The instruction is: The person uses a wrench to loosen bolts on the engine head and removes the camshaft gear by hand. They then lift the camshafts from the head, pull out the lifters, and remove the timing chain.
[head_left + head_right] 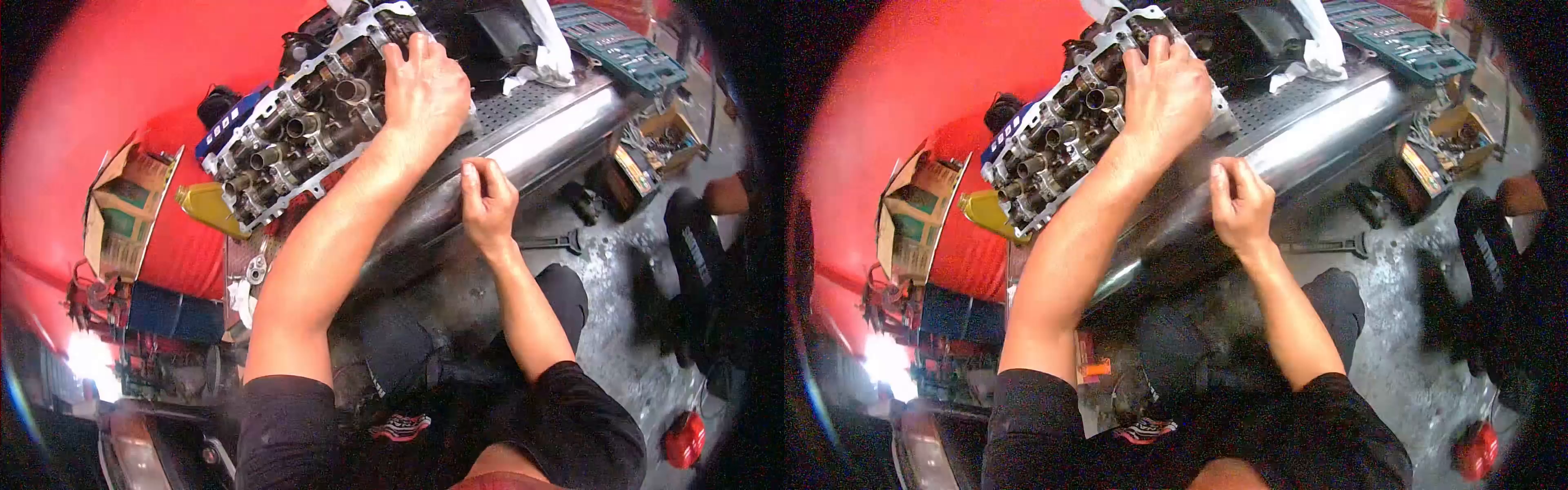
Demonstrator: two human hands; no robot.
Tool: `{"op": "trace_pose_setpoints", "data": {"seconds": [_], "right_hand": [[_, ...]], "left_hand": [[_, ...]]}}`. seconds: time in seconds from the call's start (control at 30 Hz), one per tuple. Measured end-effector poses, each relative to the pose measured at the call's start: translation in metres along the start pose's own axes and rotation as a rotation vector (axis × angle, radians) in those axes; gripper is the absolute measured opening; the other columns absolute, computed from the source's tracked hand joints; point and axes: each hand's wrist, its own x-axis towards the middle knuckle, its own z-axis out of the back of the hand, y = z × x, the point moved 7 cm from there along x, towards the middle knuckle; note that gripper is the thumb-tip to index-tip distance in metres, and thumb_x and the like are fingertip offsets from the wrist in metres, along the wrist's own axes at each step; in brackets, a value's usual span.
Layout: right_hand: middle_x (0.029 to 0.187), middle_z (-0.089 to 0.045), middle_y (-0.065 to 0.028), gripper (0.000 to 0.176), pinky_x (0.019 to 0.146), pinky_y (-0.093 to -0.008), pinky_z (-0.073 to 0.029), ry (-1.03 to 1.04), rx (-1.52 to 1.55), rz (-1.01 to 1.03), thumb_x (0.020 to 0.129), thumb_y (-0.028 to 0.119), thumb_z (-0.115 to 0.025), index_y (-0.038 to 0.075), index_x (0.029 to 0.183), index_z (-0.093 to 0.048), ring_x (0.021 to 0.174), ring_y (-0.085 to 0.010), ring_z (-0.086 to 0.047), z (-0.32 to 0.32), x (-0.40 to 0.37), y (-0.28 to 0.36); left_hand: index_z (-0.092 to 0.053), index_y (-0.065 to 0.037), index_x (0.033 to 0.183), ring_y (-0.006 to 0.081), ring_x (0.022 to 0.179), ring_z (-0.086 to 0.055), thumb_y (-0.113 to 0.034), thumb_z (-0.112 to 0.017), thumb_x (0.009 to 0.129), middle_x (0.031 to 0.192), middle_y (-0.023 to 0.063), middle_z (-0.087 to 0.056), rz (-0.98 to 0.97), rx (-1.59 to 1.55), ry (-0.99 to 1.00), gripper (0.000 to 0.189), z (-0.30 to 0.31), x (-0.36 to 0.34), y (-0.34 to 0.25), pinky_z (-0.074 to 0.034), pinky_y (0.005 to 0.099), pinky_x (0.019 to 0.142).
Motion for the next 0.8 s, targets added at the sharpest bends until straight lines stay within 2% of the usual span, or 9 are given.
{"op": "trace_pose_setpoints", "data": {"seconds": [0.23, 0.33, 0.47, 0.6, 0.67, 0.7, 0.73, 0.77, 0.8], "right_hand": [[0.080, -0.067, -0.0119, 0.010, 0.062, -0.0311, -0.050, 0.025, 0.044, -0.018, 0.096, 0.010, -0.065, 0.000, 0.096, -0.066, 0.065, -0.0191, -0.062, 0.001, 0.000, -0.006], [0.082, -0.067, -0.0124, 0.011, 0.065, -0.0311, -0.050, 0.022, 0.041, -0.024, 0.097, 0.010, -0.064, -0.001, 0.096, -0.066, 0.068, -0.0197, -0.063, 0.001, -0.001, -0.006], [0.083, -0.068, -0.0122, 0.012, 0.067, -0.0318, -0.051, 0.046, 0.021, -0.036, 0.098, 0.011, -0.063, -0.001, 0.097, -0.066, 0.070, -0.0206, -0.064, 0.000, -0.003, -0.008], [0.083, -0.068, -0.0127, 0.013, 0.069, -0.0336, -0.052, 0.098, 0.046, -0.150, 0.098, 0.012, -0.063, -0.001, 0.098, -0.066, 0.072, -0.0225, -0.065, -0.001, -0.007, -0.014], [0.083, -0.068, -0.0131, 0.013, 0.069, -0.0344, -0.052, 0.110, 0.007, -0.164, 0.098, 0.012, -0.063, -0.001, 0.098, -0.066, 0.073, -0.0240, -0.066, 0.001, -0.006, -0.011], [0.081, -0.067, -0.0133, 0.012, 0.067, -0.0349, -0.052, 0.047, -0.025, -0.001, 0.097, 0.011, -0.063, -0.001, 0.097, -0.066, 0.070, -0.0252, -0.065, 0.002, -0.003, -0.004], [0.081, -0.067, -0.0137, 0.012, 0.067, -0.0350, -0.052, 0.049, -0.016, -0.008, 0.097, 0.010, -0.063, -0.001, 0.096, -0.066, 0.070, -0.0257, -0.065, 0.003, -0.002, -0.002], [0.081, -0.067, -0.0141, 0.011, 0.067, -0.0351, -0.051, 0.061, -0.004, -0.018, 0.097, 0.010, -0.063, -0.001, 0.096, -0.066, 0.070, -0.0262, -0.065, 0.003, -0.002, 0.000], [0.082, -0.067, -0.0143, 0.011, 0.069, -0.0350, -0.052, 0.075, 0.000, -0.042, 0.097, 0.010, -0.063, -0.001, 0.095, -0.066, 0.072, -0.0264, -0.066, 0.003, -0.003, -0.002]], "left_hand": [[-0.073, -0.007, 0.084, 0.0275, 0.101, -0.057, -0.019, -0.062, 0.082, 0.093, 0.0089, -0.068, 0.147, 0.002, -0.089, 0.016, -0.001, -0.008, 0.005, -0.040, 0.0496, 0.084], [-0.071, -0.008, 0.081, 0.0274, 0.098, -0.057, -0.018, -0.062, 0.082, 0.091, 0.0085, -0.068, 0.102, -0.052, -0.035, 0.014, -0.003, -0.013, 0.004, -0.040, 0.0502, 0.084], [-0.071, -0.007, 0.083, 0.0276, 0.096, -0.058, -0.017, -0.062, 0.080, 0.087, 0.0089, -0.069, 0.065, -0.113, -0.157, 0.013, 0.002, -0.010, 0.005, -0.040, 0.0496, 0.084], [-0.067, -0.009, 0.082, 0.0282, 0.095, -0.060, -0.028, -0.068, 0.080, 0.082, 0.0093, -0.068, 0.142, -0.050, -0.238, 0.020, 0.006, -0.015, 0.011, -0.041, 0.0498, 0.082], [-0.067, -0.009, 0.082, 0.0295, 0.090, -0.061, -0.034, -0.070, 0.081, 0.080, 0.0106, -0.068, 0.172, -0.087, -0.278, 0.026, 0.034, -0.009, 0.019, -0.042, 0.0505, 0.080], [-0.067, -0.009, 0.082, 0.0318, 0.078, -0.064, -0.039, -0.069, 0.083, 0.075, 0.0118, -0.068, 0.229, -0.052, -0.343, 0.030, 0.032, 0.003, 0.037, -0.046, 0.0519, 0.073], [-0.069, -0.007, 0.085, 0.0343, 0.073, -0.069, -0.039, -0.069, 0.084, 0.075, 0.0139, -0.071, 0.312, -0.035, -0.255, 0.032, 0.027, 0.019, 0.057, -0.049, 0.0520, 0.070], [-0.073, -0.005, 0.091, 0.0338, 0.078, -0.073, -0.036, -0.067, 0.086, 0.082, 0.0162, -0.074, 0.416, -0.032, -0.154, 0.032, 0.020, 0.032, 0.076, -0.051, 0.0518, 0.070], [-0.075, -0.003, 0.095, 0.0335, 0.093, -0.070, -0.023, -0.057, 0.090, 0.093, 0.0156, -0.073, 0.321, -0.023, 0.231, 0.027, 0.029, 0.049, 0.076, -0.052, 0.0505, 0.080]]}}
